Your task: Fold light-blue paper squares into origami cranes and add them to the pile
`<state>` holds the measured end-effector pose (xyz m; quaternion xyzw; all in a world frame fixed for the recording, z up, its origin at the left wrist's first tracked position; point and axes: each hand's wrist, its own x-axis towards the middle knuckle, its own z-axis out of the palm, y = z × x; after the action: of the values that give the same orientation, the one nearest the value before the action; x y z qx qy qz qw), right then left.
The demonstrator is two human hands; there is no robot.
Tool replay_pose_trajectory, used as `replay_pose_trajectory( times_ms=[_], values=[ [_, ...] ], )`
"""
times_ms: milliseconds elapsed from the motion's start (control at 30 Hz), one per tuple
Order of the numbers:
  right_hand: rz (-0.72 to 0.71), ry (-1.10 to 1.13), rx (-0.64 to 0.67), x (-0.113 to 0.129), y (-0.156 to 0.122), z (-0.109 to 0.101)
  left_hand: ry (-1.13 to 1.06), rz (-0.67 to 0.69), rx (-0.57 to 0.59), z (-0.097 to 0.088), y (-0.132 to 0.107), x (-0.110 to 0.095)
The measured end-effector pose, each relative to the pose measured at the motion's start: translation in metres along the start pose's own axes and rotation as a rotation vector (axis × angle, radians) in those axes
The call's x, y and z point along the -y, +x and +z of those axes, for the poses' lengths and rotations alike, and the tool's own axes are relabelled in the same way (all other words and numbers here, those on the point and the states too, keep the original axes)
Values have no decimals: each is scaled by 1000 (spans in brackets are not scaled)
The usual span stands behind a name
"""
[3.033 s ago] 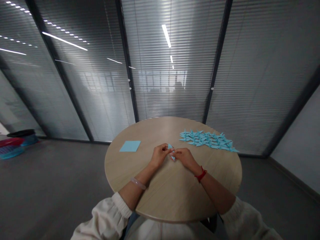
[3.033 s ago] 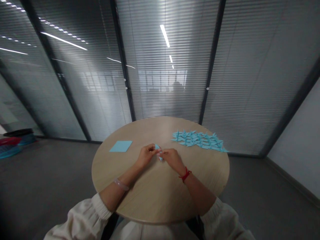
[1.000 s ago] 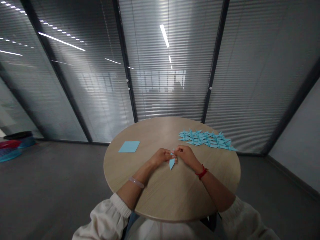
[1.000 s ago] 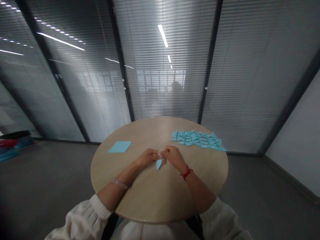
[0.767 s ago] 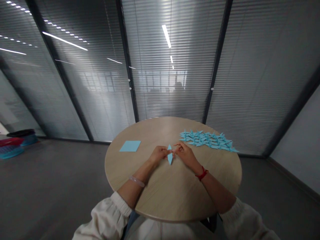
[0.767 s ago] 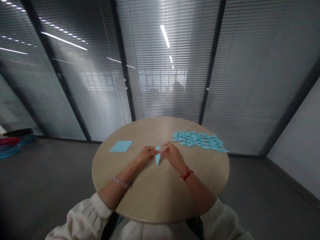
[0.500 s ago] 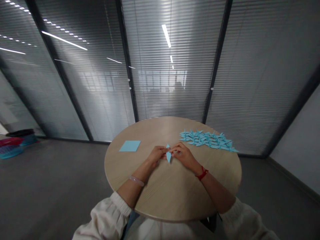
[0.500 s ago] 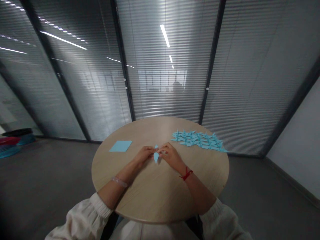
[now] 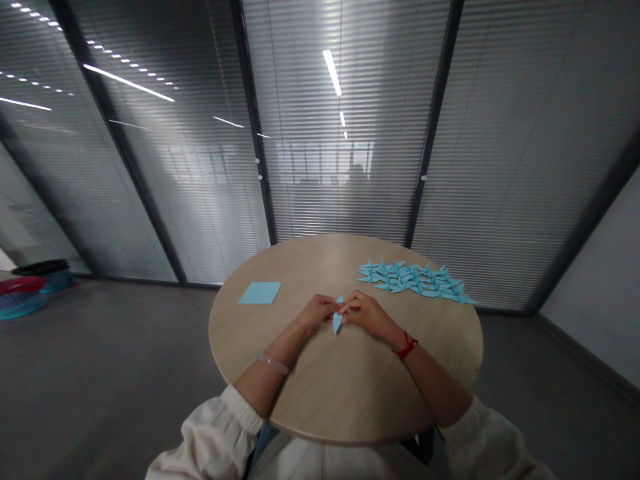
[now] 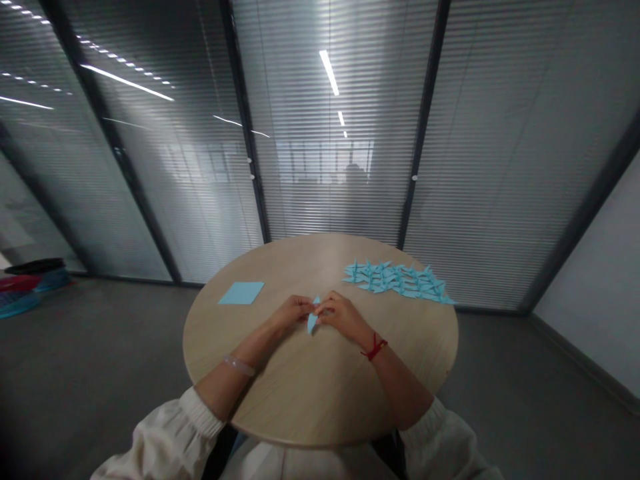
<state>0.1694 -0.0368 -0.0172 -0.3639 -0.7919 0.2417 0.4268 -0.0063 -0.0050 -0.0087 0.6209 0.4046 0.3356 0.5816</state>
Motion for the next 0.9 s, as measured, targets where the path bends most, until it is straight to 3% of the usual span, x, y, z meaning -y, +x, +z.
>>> replay_pose_trajectory(
  times_ms=[233, 533, 900],
  values=[
    [-12, -30, -5, 3, 1, 1, 39, 19, 85, 1, -1, -2],
    [-15, -29, -193, -1, 4, 8, -274, 4, 12, -2, 1, -1],
    [83, -15, -328, -15, 4, 19, -250, 75, -22, 6, -3, -6]
  ],
)
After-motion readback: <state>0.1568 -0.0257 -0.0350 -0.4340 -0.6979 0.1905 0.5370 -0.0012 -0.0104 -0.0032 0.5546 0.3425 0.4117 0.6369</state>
